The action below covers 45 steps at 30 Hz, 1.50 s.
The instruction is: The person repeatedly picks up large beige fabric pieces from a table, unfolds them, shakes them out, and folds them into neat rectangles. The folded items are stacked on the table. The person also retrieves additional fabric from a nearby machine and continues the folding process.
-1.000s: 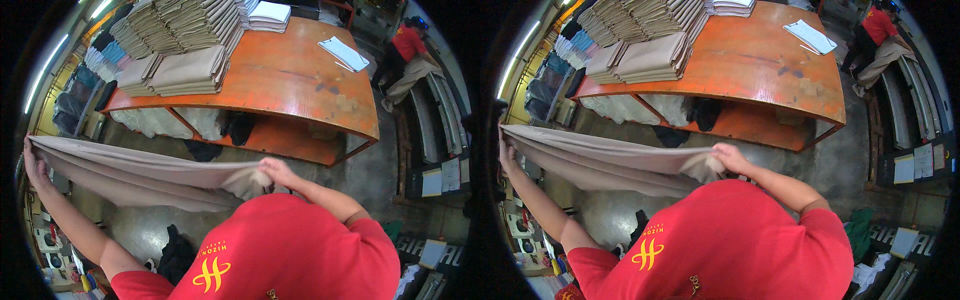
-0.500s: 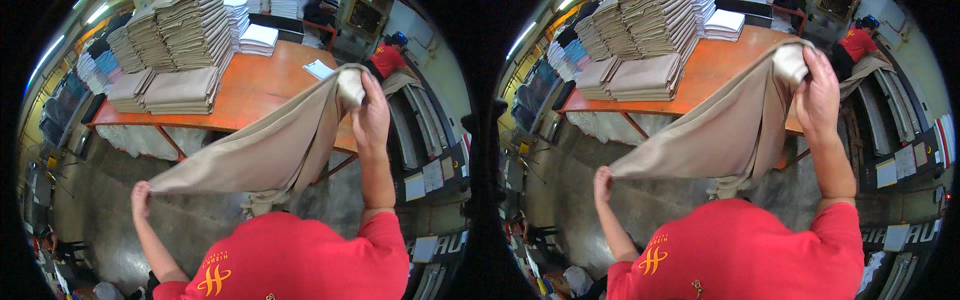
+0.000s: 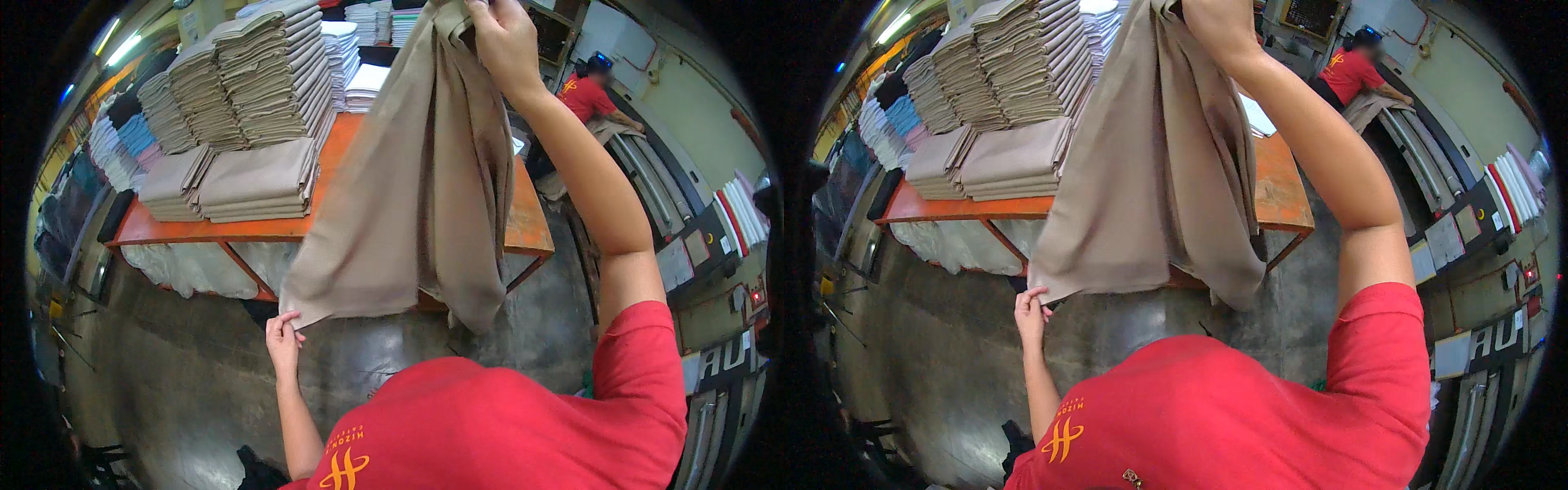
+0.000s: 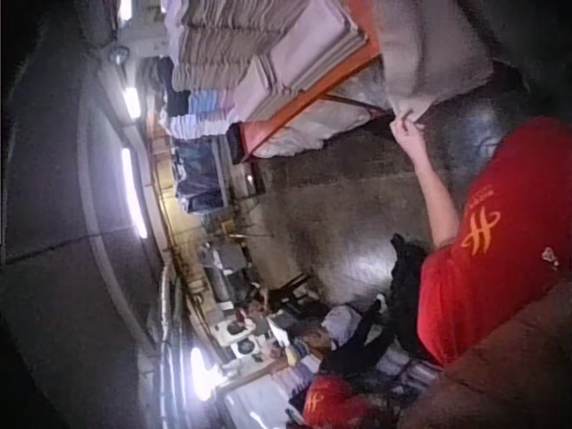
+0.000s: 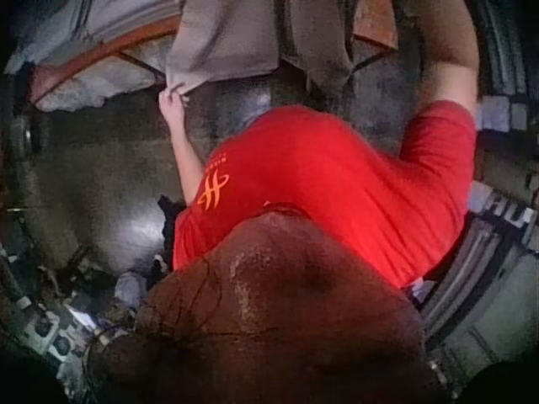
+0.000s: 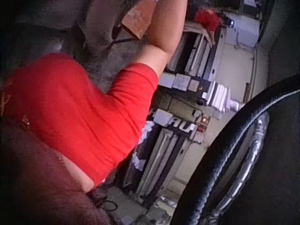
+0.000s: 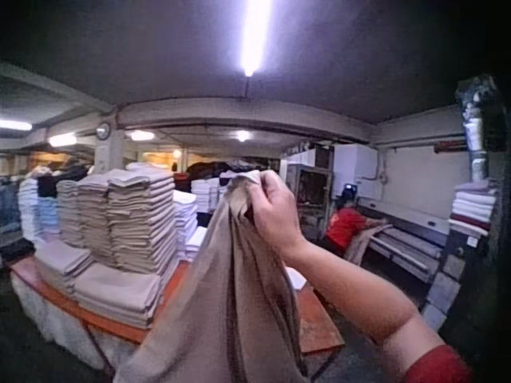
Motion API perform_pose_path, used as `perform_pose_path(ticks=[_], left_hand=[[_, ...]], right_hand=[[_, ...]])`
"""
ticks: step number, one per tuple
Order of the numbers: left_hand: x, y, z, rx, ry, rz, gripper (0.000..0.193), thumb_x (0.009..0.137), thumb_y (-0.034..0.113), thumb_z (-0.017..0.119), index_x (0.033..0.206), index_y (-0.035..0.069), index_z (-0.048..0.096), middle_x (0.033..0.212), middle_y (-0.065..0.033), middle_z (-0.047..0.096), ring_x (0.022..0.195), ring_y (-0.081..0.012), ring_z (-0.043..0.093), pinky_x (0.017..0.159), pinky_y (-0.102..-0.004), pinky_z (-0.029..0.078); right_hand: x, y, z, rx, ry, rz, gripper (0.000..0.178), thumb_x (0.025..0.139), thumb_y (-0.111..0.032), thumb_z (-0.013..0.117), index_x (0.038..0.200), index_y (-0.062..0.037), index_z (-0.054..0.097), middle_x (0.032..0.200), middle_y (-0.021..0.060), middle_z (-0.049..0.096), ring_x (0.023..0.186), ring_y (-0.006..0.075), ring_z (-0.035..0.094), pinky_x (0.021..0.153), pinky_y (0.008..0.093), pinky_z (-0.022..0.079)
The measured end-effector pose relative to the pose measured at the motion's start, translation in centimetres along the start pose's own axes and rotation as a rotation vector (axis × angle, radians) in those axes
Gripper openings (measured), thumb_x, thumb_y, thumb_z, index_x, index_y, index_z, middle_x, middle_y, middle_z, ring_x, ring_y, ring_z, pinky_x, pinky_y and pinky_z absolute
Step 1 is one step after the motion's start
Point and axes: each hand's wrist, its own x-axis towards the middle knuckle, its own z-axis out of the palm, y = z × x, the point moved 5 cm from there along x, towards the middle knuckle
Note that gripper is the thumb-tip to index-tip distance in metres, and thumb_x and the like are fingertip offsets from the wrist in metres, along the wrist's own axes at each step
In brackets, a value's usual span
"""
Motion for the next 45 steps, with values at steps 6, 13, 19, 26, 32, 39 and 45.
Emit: perform_pose_path(ticks=[6, 13, 19, 26, 32, 39, 45], left_hand=[[-8.1, 10.8, 11.9, -0.466, -0.668, 0.147, 0.027, 0.094, 0.001, 0.047, 0.119, -0.003, 0.057, 0.105, -0.0079, 0.045, 0.089, -0.0238, 0.067, 0.075, -0.0309, 0.058], [-5.9, 11.2, 21.0, 0.133, -0.287, 0.506, 0.078, 0.072, 0.017, 0.08, 0.136, 0.001, 0.039, 0.121, -0.0169, 0.031, 0.125, -0.0363, 0.038, 0.1, -0.0448, 0.038], [-3.5, 1.9, 21.2, 0.25, -0.212, 0.566, 0.061, 0.075, 0.011, 0.074, 0.128, 0.002, 0.044, 0.118, -0.0239, 0.041, 0.116, -0.0403, 0.041, 0.098, -0.0446, 0.037], [-3.8, -2.7, 16.6, 0.16, -0.355, 0.456, 0.02, 0.079, 0.001, 0.063, 0.099, 0.001, 0.063, 0.1, -0.0137, 0.054, 0.096, -0.0288, 0.057, 0.083, -0.0347, 0.046], [-1.7, 1.5, 5.9, -0.091, -0.206, 0.302, 0.014, 0.078, -0.006, 0.057, 0.086, 0.0, 0.066, 0.091, -0.0072, 0.057, 0.086, -0.0185, 0.058, 0.075, -0.0298, 0.048], [1.9, 18.4, -5.5, 0.535, 0.331, 0.851, 0.028, 0.071, -0.015, 0.052, 0.09, 0.0, 0.066, 0.083, -0.0093, 0.054, 0.08, -0.0227, 0.057, 0.073, -0.0292, 0.046], [5.1, 22.8, -3.9, 0.734, 0.148, 0.819, 0.034, 0.067, -0.016, 0.053, 0.094, 0.002, 0.064, 0.088, -0.0096, 0.053, 0.079, -0.0225, 0.057, 0.07, -0.0268, 0.046]], right_hand=[[0.6, 0.0, 1.2, 0.428, 0.071, 0.142, 0.018, 0.094, -0.015, 0.052, 0.094, 0.0019, 0.058, 0.083, 0.0045, 0.06, 0.078, 0.0113, 0.053, 0.07, 0.0267, 0.044], [2.7, -3.1, 0.1, 0.491, 0.056, -0.049, 0.018, 0.093, -0.014, 0.051, 0.095, 0.0021, 0.06, 0.081, 0.0035, 0.06, 0.075, 0.0105, 0.054, 0.068, 0.0258, 0.044], [5.8, 0.8, -4.4, 0.632, 0.118, 0.36, 0.021, 0.092, -0.014, 0.047, 0.099, 0.0022, 0.058, 0.086, 0.0122, 0.061, 0.075, 0.0216, 0.058, 0.073, 0.0366, 0.048], [6.6, 4.0, -10.2, -0.519, -0.015, -0.729, 0.013, 0.089, -0.008, 0.052, 0.099, -0.0019, 0.058, 0.096, 0.0215, 0.061, 0.087, 0.0423, 0.059, 0.077, 0.0385, 0.05], [3.1, 15.8, -14.9, -0.699, -0.311, -0.502, 0.024, 0.092, -0.008, 0.052, 0.115, -0.0071, 0.059, 0.102, 0.0118, 0.064, 0.088, 0.0176, 0.063, 0.076, 0.0265, 0.048], [-14.7, 28.5, -18.2, -0.593, -0.116, 0.155, 0.024, 0.087, -0.008, 0.051, 0.107, -0.0037, 0.063, 0.087, 0.0178, 0.066, 0.092, 0.0384, 0.064, 0.081, 0.0418, 0.05], [-31.7, 29.2, -20.9, -0.056, -0.44, 1.254, 0.026, 0.083, 0.0, 0.048, 0.098, -0.0018, 0.068, 0.089, 0.0063, 0.068, 0.076, 0.0165, 0.065, 0.063, 0.0328, 0.055]])
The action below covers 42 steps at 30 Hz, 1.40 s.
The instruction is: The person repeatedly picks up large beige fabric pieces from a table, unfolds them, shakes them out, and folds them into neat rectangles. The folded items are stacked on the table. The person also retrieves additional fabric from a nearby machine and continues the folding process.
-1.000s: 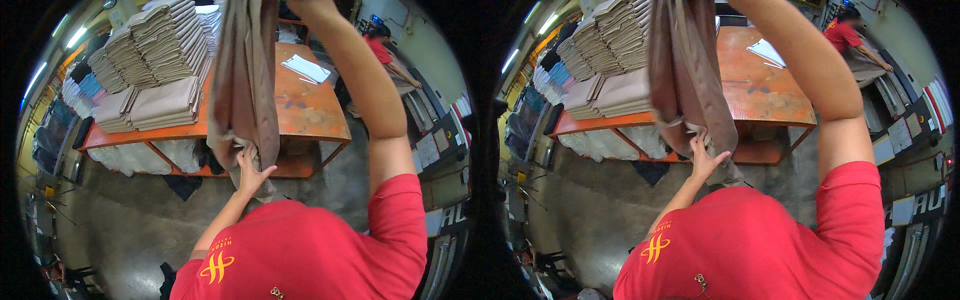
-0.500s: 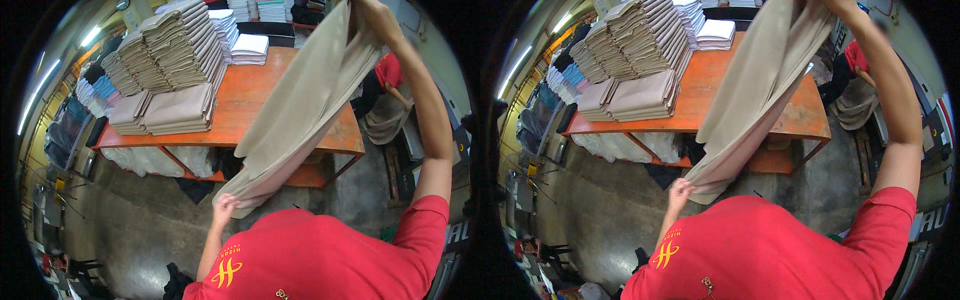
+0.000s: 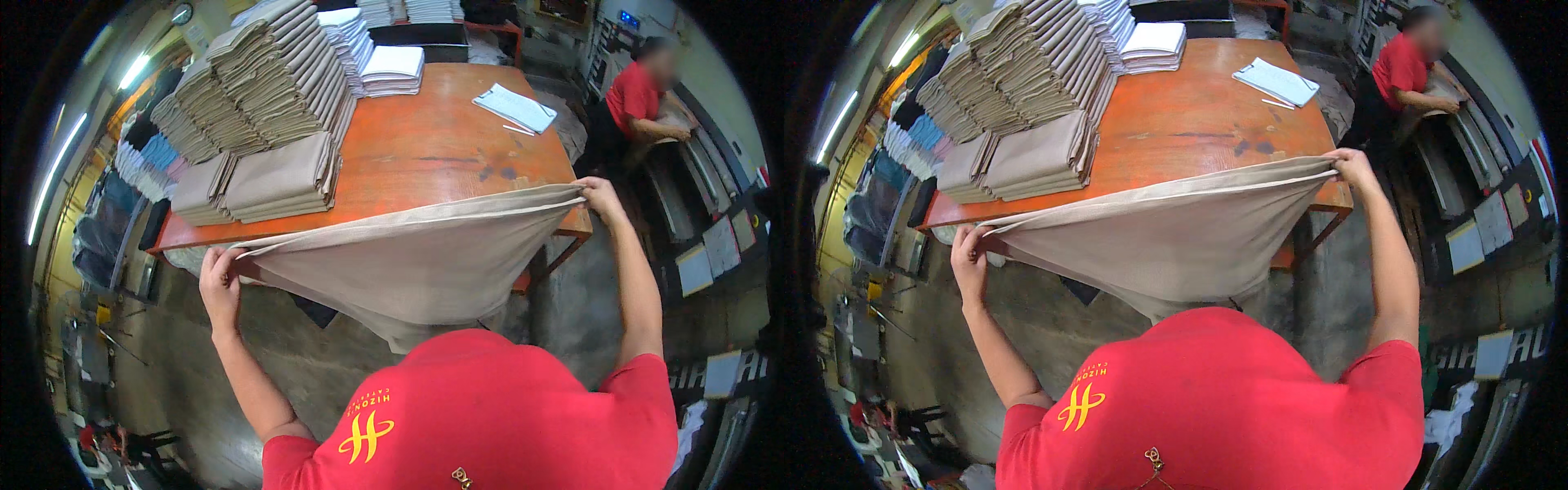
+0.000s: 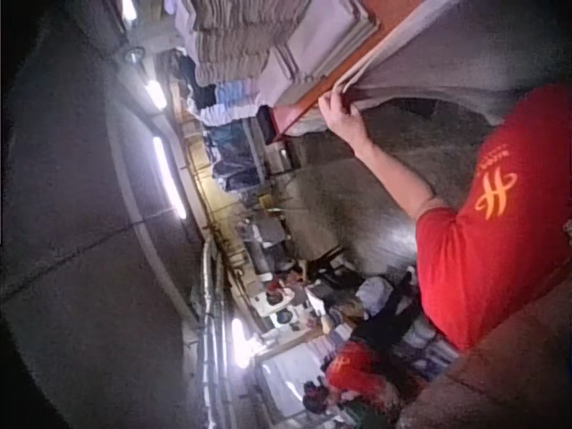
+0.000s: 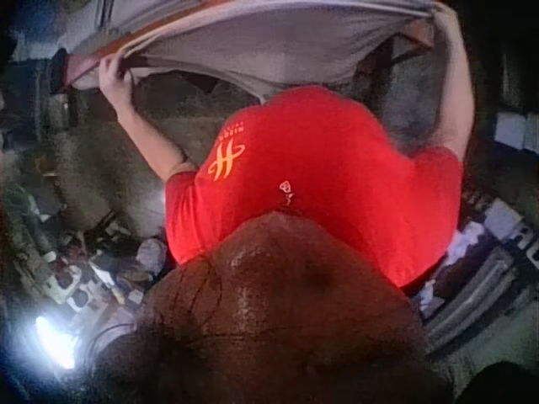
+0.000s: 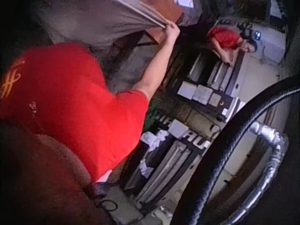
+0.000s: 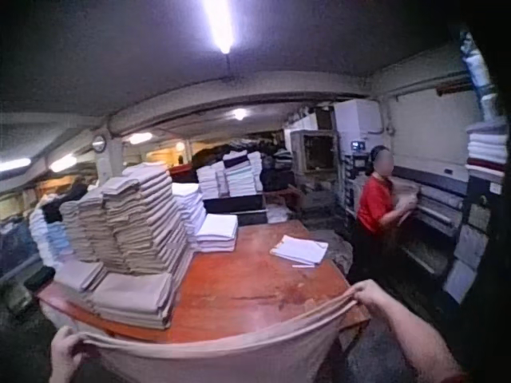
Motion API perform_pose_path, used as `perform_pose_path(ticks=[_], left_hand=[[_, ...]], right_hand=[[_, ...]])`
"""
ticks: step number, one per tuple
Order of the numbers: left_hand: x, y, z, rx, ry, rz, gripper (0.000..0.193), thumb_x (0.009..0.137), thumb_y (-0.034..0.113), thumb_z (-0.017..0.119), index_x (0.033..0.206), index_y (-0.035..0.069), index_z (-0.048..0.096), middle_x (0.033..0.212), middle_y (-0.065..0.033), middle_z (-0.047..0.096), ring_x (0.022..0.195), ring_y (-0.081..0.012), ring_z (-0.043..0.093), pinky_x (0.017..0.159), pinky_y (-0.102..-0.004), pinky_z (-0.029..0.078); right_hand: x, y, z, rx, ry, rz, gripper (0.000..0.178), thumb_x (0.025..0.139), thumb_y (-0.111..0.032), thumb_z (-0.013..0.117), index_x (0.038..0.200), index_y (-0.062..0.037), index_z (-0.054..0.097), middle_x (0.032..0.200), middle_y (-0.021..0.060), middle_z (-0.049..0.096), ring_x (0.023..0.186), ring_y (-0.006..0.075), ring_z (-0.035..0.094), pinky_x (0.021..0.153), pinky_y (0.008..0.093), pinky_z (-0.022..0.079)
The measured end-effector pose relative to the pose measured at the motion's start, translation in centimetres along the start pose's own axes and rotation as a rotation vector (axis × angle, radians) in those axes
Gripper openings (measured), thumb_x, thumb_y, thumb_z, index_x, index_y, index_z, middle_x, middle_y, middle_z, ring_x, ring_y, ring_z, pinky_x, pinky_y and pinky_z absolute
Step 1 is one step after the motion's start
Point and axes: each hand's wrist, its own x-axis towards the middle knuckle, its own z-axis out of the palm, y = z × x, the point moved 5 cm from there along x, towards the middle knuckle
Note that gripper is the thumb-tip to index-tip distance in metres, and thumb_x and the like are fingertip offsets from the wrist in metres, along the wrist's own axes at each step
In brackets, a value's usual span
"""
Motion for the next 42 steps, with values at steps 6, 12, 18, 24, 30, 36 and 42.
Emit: perform_pose_path(ticks=[6, 12, 18, 24, 30, 36, 42], left_hand=[[1.6, 0.5, 1.6, -0.399, 0.171, -0.043, 0.043, 0.086, -0.012, 0.052, 0.123, 0.01, 0.052, 0.089, -0.0028, 0.053, 0.081, -0.0122, 0.056, 0.072, -0.0269, 0.048], [3.1, 1.2, 2.6, 0.085, 0.066, 0.179, 0.02, 0.08, -0.007, 0.057, 0.096, 0.003, 0.064, 0.086, -0.008, 0.056, 0.084, -0.0214, 0.057, 0.079, -0.0323, 0.045], [1.5, 2.3, -1.4, -0.29, 0.31, 0.163, 0.012, 0.083, 0.002, 0.06, 0.094, 0.006, 0.059, 0.111, -0.0114, 0.056, 0.112, -0.0263, 0.051, 0.097, -0.0402, 0.042], [0.5, -1.1, 7.2, -1.131, 0.012, -0.274, 0.013, 0.09, 0.011, 0.061, 0.101, 0.006, 0.055, 0.097, -0.0036, 0.058, 0.09, -0.0139, 0.056, 0.083, -0.0283, 0.047], [-3.2, 2.0, 6.1, -0.88, 0.393, -0.288, 0.012, 0.092, 0.0, 0.053, 0.103, 0.004, 0.056, 0.097, -0.0049, 0.058, 0.091, -0.0135, 0.055, 0.084, -0.0281, 0.046], [-1.3, 10.1, -1.8, -2.175, 0.273, 0.676, 0.017, 0.094, 0.02, 0.047, 0.096, 0.01, 0.061, 0.078, 0.0025, 0.064, 0.065, -0.0102, 0.051, 0.07, -0.0266, 0.029], [7.3, 19.8, 15.1, -1.661, -0.18, -0.059, 0.021, 0.089, 0.022, 0.059, 0.089, 0.001, 0.062, 0.13, -0.0168, 0.051, 0.121, -0.0283, 0.047, 0.103, -0.0387, 0.036]], right_hand=[[-4.9, 0.0, -5.2, 0.429, 0.283, -0.061, 0.031, 0.085, -0.001, 0.049, 0.113, -0.0028, 0.064, 0.103, 0.0074, 0.066, 0.091, 0.0152, 0.062, 0.081, 0.0293, 0.049], [-8.6, 4.6, -1.0, 0.042, 0.046, 0.098, 0.033, 0.076, -0.001, 0.047, 0.1, -0.0031, 0.068, 0.088, 0.0049, 0.066, 0.079, 0.0131, 0.06, 0.071, 0.0273, 0.049], [-11.0, 0.9, -9.7, 0.191, 0.419, -0.146, 0.029, 0.086, -0.004, 0.044, 0.1, -0.0065, 0.069, 0.092, 0.0037, 0.067, 0.08, 0.0119, 0.062, 0.071, 0.0273, 0.05], [-10.2, 2.3, -7.6, 0.122, 0.44, -0.065, 0.019, 0.082, -0.009, 0.051, 0.089, -0.0066, 0.068, 0.085, 0.0018, 0.065, 0.079, 0.0125, 0.059, 0.073, 0.0276, 0.046], [-16.1, 5.6, -9.0, 0.32, 0.706, -0.334, 0.018, 0.08, -0.003, 0.048, 0.084, -0.005, 0.066, 0.087, 0.0025, 0.064, 0.083, 0.0139, 0.057, 0.079, 0.0262, 0.044], [-18.5, 5.3, -9.9, 1.009, 0.903, -0.502, 0.024, 0.086, -0.019, 0.05, 0.097, -0.0025, 0.064, 0.089, 0.0085, 0.065, 0.077, 0.0196, 0.061, 0.073, 0.0355, 0.05], [-10.3, -17.8, 7.7, 0.169, -0.072, -0.896, 0.017, 0.077, -0.011, 0.056, 0.088, -0.0025, 0.067, 0.088, 0.0039, 0.066, 0.086, 0.0128, 0.06, 0.08, 0.0272, 0.047]])
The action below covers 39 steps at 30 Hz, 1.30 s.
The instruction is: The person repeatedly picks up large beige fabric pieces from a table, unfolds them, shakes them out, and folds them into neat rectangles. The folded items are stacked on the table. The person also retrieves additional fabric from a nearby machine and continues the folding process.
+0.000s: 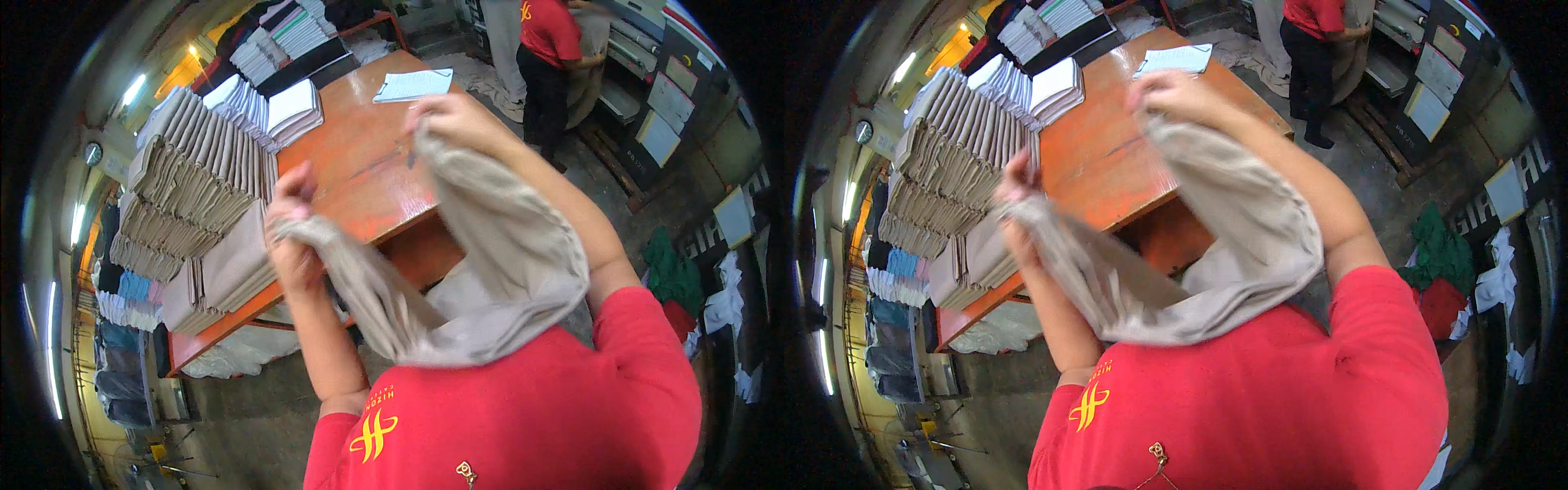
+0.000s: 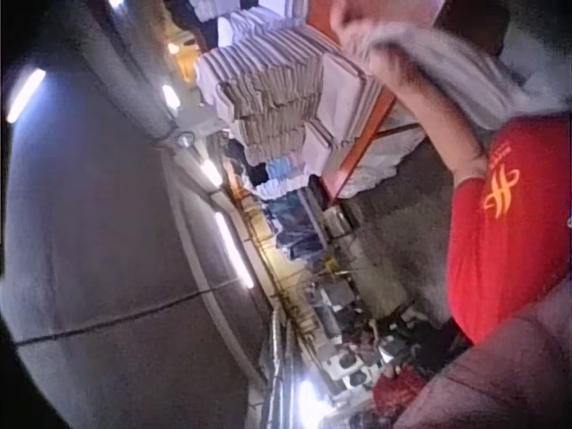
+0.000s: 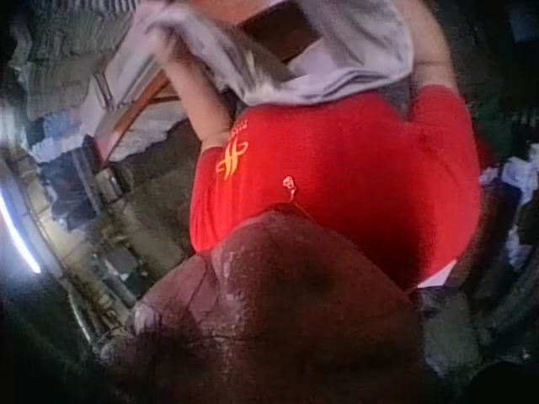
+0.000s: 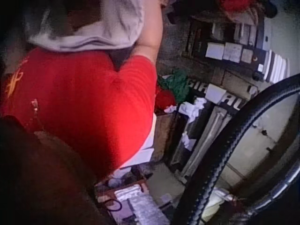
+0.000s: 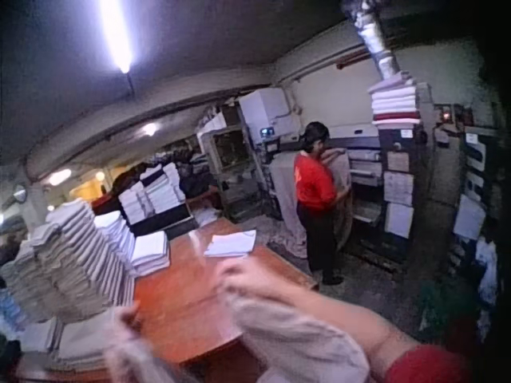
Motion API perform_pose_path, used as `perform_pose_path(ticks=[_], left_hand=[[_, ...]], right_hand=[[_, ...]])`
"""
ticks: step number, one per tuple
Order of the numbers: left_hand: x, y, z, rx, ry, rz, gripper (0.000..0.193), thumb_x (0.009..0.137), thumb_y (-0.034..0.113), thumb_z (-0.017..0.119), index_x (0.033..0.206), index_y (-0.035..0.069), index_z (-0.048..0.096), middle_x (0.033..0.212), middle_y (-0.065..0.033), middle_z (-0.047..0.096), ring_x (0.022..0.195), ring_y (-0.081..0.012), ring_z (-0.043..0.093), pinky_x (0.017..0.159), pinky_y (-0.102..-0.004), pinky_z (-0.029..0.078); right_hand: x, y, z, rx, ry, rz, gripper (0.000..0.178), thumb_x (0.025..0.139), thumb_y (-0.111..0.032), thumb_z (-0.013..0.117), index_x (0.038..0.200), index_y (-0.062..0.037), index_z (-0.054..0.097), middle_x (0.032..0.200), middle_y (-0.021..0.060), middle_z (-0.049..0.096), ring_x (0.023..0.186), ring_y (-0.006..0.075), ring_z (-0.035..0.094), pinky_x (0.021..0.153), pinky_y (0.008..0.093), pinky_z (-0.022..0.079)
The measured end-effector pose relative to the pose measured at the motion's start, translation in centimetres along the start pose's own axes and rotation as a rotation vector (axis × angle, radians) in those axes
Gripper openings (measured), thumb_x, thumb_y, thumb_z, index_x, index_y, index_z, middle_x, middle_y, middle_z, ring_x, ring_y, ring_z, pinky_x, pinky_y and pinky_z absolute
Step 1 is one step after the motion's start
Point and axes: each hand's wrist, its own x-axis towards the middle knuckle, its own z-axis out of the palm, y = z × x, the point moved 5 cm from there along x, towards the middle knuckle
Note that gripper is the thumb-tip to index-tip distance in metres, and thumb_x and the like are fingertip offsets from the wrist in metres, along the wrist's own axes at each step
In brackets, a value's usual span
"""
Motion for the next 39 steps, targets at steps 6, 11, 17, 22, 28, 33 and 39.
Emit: perform_pose_path(ticks=[6, 11, 17, 22, 28, 33, 39], left_hand=[[0.1, -4.4, 2.8, -0.085, -0.3, -0.138, 0.013, 0.082, -0.001, 0.065, 0.094, 0.004, 0.064, 0.094, -0.0005, 0.061, 0.084, -0.0087, 0.055, 0.074, -0.0232, 0.045], [-1.7, -2.8, 3.3, 0.363, -0.223, -0.046, 0.016, 0.075, -0.009, 0.059, 0.087, 0.0, 0.063, 0.095, -0.0032, 0.061, 0.092, -0.0125, 0.057, 0.083, -0.0267, 0.045], [-3.7, -1.5, 6.2, 0.737, -0.068, 0.276, 0.026, 0.071, -0.01, 0.057, 0.09, 0.001, 0.07, 0.09, -0.0091, 0.061, 0.086, -0.0179, 0.06, 0.076, -0.0274, 0.047], [-3.4, -0.8, 7.2, 0.776, -0.028, 0.309, 0.026, 0.071, -0.011, 0.058, 0.089, 0.002, 0.071, 0.089, -0.0076, 0.062, 0.087, -0.0173, 0.06, 0.078, -0.0277, 0.047], [-0.2, 0.7, 2.3, 0.398, 0.208, 0.153, 0.014, 0.081, -0.003, 0.065, 0.095, 0.001, 0.067, 0.093, -0.0023, 0.064, 0.088, -0.0111, 0.058, 0.082, -0.0252, 0.047], [2.1, 2.1, -2.3, 0.309, 0.313, 0.14, 0.012, 0.086, 0.002, 0.065, 0.097, 0.001, 0.065, 0.094, -0.0032, 0.066, 0.086, -0.0093, 0.059, 0.078, -0.0229, 0.048], [2.9, 2.6, -5.2, 0.191, 0.369, 0.159, 0.015, 0.087, 0.002, 0.064, 0.102, 0.001, 0.064, 0.096, -0.0041, 0.066, 0.085, -0.0107, 0.061, 0.076, -0.0231, 0.048]], right_hand=[[5.1, -8.9, 7.7, 0.192, -0.228, 0.063, 0.01, 0.077, -0.005, 0.057, 0.085, -0.0034, 0.063, 0.084, 0.0026, 0.063, 0.083, 0.0124, 0.058, 0.076, 0.0277, 0.046], [1.2, -12.9, 5.8, -0.354, 0.024, -0.358, 0.015, 0.079, -0.017, 0.064, 0.083, -0.0023, 0.064, 0.085, 0.0123, 0.06, 0.083, 0.0296, 0.06, 0.078, 0.0371, 0.048], [-3.6, -10.2, 6.9, -0.088, 0.068, 0.104, 0.018, 0.083, -0.013, 0.066, 0.094, 0.0002, 0.059, 0.085, 0.0136, 0.062, 0.08, 0.0252, 0.064, 0.072, 0.0338, 0.05], [-5.5, -5.8, 7.2, -0.091, -0.006, 0.229, 0.025, 0.087, -0.015, 0.063, 0.104, -0.0009, 0.051, 0.091, 0.0197, 0.065, 0.085, 0.033, 0.065, 0.075, 0.0396, 0.05], [-10.3, 0.8, 8.3, -0.41, -0.481, 0.312, 0.065, 0.087, -0.013, 0.06, 0.141, -0.0089, 0.023, 0.102, 0.0263, 0.06, 0.091, 0.0429, 0.059, 0.076, 0.0503, 0.046], [-10.0, -0.7, 4.6, -0.515, -0.512, -0.126, 0.072, 0.088, -0.014, 0.059, 0.147, -0.0108, 0.018, 0.088, 0.0208, 0.06, 0.086, 0.0384, 0.059, 0.079, 0.0467, 0.046], [-5.2, -5.9, -1.3, -0.626, -0.479, -0.404, 0.025, 0.082, -0.023, 0.067, 0.101, -0.008, 0.058, 0.077, 0.0106, 0.061, 0.077, 0.0302, 0.061, 0.098, 0.0466, 0.041]])
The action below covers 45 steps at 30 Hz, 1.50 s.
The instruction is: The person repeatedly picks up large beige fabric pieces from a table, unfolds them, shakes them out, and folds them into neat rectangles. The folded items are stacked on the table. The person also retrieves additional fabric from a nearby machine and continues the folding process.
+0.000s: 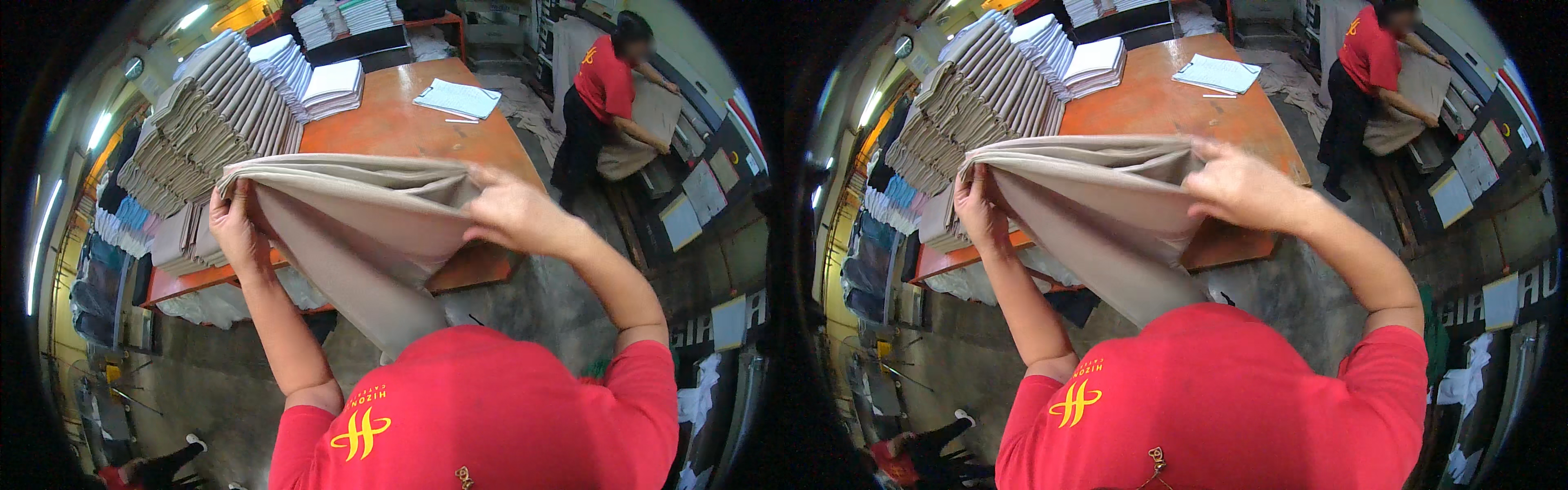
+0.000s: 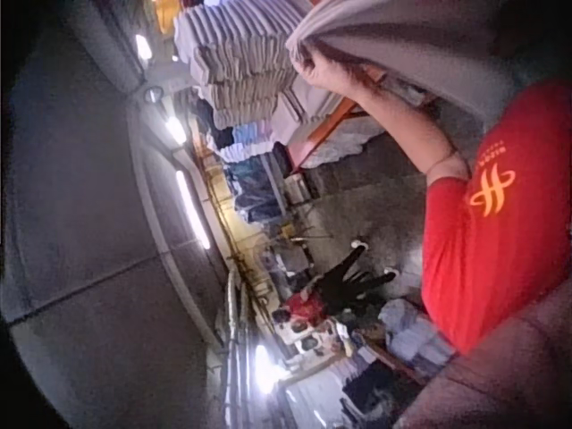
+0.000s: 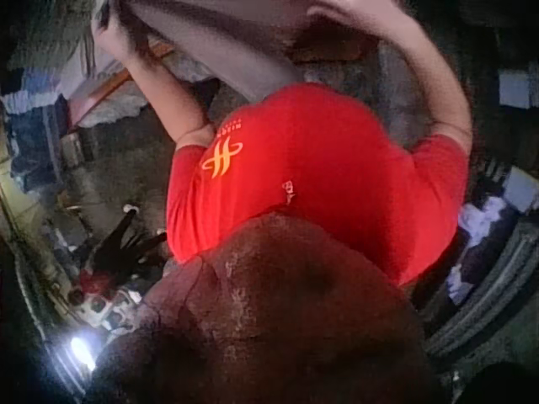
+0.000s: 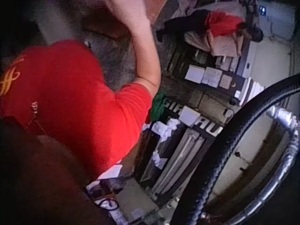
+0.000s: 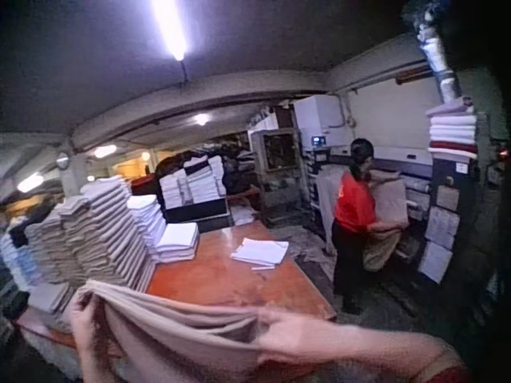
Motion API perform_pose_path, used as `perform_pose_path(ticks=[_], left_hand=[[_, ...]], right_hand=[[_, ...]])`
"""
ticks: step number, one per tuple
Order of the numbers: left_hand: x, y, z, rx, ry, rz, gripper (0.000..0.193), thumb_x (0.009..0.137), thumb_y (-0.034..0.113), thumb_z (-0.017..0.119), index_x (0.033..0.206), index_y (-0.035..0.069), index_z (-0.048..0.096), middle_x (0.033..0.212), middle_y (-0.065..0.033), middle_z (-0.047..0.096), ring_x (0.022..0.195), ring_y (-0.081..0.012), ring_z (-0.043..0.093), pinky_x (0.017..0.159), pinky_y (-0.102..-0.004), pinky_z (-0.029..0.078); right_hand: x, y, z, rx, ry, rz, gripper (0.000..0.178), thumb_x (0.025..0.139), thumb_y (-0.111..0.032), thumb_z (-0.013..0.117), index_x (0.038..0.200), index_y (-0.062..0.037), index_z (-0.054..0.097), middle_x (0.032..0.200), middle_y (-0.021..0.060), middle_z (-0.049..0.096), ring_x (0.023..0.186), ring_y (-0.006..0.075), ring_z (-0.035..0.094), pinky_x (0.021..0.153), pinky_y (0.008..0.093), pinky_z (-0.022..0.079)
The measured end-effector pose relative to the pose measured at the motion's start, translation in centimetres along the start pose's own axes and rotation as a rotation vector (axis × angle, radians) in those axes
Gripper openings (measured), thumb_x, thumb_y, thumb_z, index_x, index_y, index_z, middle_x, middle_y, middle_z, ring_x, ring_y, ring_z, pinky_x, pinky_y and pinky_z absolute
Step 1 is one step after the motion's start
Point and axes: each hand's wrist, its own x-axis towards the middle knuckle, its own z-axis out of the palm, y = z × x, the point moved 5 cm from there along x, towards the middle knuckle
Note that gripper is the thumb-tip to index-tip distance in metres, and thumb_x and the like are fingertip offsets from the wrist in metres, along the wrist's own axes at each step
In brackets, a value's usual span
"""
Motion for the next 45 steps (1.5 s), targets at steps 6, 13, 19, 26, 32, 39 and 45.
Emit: perform_pose_path(ticks=[6, 13, 19, 26, 32, 39, 45], left_hand=[[0.1, 3.1, -1.5, 0.108, -0.056, 0.079, 0.017, 0.088, 0.004, 0.064, 0.105, 0.0, 0.063, 0.095, -0.0038, 0.065, 0.087, -0.011, 0.06, 0.078, -0.0237, 0.048], [-6.4, -2.1, 7.4, 0.431, -0.266, -0.046, 0.021, 0.08, -0.007, 0.053, 0.092, 0.001, 0.067, 0.087, -0.0027, 0.063, 0.082, -0.0115, 0.059, 0.076, -0.0256, 0.047], [-12.4, -6.0, 14.9, 0.493, -0.48, -0.051, 0.022, 0.074, -0.009, 0.055, 0.089, -0.001, 0.07, 0.087, -0.008, 0.061, 0.086, -0.0162, 0.06, 0.076, -0.0271, 0.047], [-9.1, -7.1, 12.8, 0.384, -0.375, -0.084, 0.019, 0.077, -0.011, 0.056, 0.088, 0.0, 0.068, 0.087, -0.0029, 0.062, 0.082, -0.011, 0.058, 0.076, -0.0248, 0.046], [-2.0, -10.9, 2.8, 0.13, 0.041, -0.343, 0.01, 0.086, 0.006, 0.066, 0.096, 0.004, 0.067, 0.089, -0.0008, 0.067, 0.08, -0.0088, 0.058, 0.074, -0.0236, 0.046], [0.8, -6.1, 0.5, 0.228, 0.115, -0.107, 0.017, 0.089, 0.011, 0.065, 0.104, 0.003, 0.065, 0.093, -0.0028, 0.066, 0.082, -0.0109, 0.06, 0.074, -0.0249, 0.048], [5.5, 8.9, 4.3, 0.267, -0.168, 0.499, 0.026, 0.094, 0.02, 0.058, 0.107, -0.002, 0.06, 0.102, -0.0101, 0.063, 0.091, -0.0177, 0.06, 0.082, -0.0301, 0.048]], right_hand=[[1.0, 3.7, -7.2, 0.061, 0.137, 0.105, 0.019, 0.086, -0.027, 0.064, 0.087, -0.0083, 0.062, 0.075, 0.0032, 0.06, 0.077, 0.0206, 0.061, 0.113, 0.054, 0.018], [2.3, 3.6, -2.5, 0.279, 0.149, 0.157, 0.032, 0.082, -0.03, 0.069, 0.102, -0.0056, 0.064, 0.107, 0.0121, 0.06, 0.106, 0.0285, 0.054, 0.099, 0.0428, 0.037], [1.6, 2.8, 2.3, 0.412, 0.066, 0.392, 0.033, 0.08, -0.03, 0.07, 0.095, -0.0024, 0.061, 0.093, 0.0147, 0.061, 0.091, 0.0321, 0.058, 0.079, 0.0406, 0.045], [-0.4, 1.5, 4.6, 0.461, -0.304, -0.145, 0.044, 0.08, -0.043, 0.066, 0.081, 0.0012, 0.065, 0.096, 0.0171, 0.061, 0.097, 0.0331, 0.057, 0.096, 0.0507, 0.033], [-3.5, 0.5, 3.8, 0.33, -0.62, -0.147, 0.042, 0.082, -0.044, 0.062, 0.08, -0.0023, 0.064, 0.083, 0.0126, 0.063, 0.091, 0.0283, 0.063, 0.11, 0.0573, 0.018], [0.2, 5.8, -4.8, -0.066, -0.16, -0.125, 0.022, 0.076, -0.027, 0.071, 0.077, -0.0076, 0.061, 0.086, 0.0079, 0.064, 0.093, 0.0244, 0.063, 0.113, 0.0565, 0.015], [3.8, 7.5, -16.6, -0.308, 0.237, -0.027, 0.018, 0.082, -0.017, 0.063, 0.095, -0.0049, 0.062, 0.104, 0.0123, 0.063, 0.101, 0.0281, 0.059, 0.091, 0.0399, 0.038]])
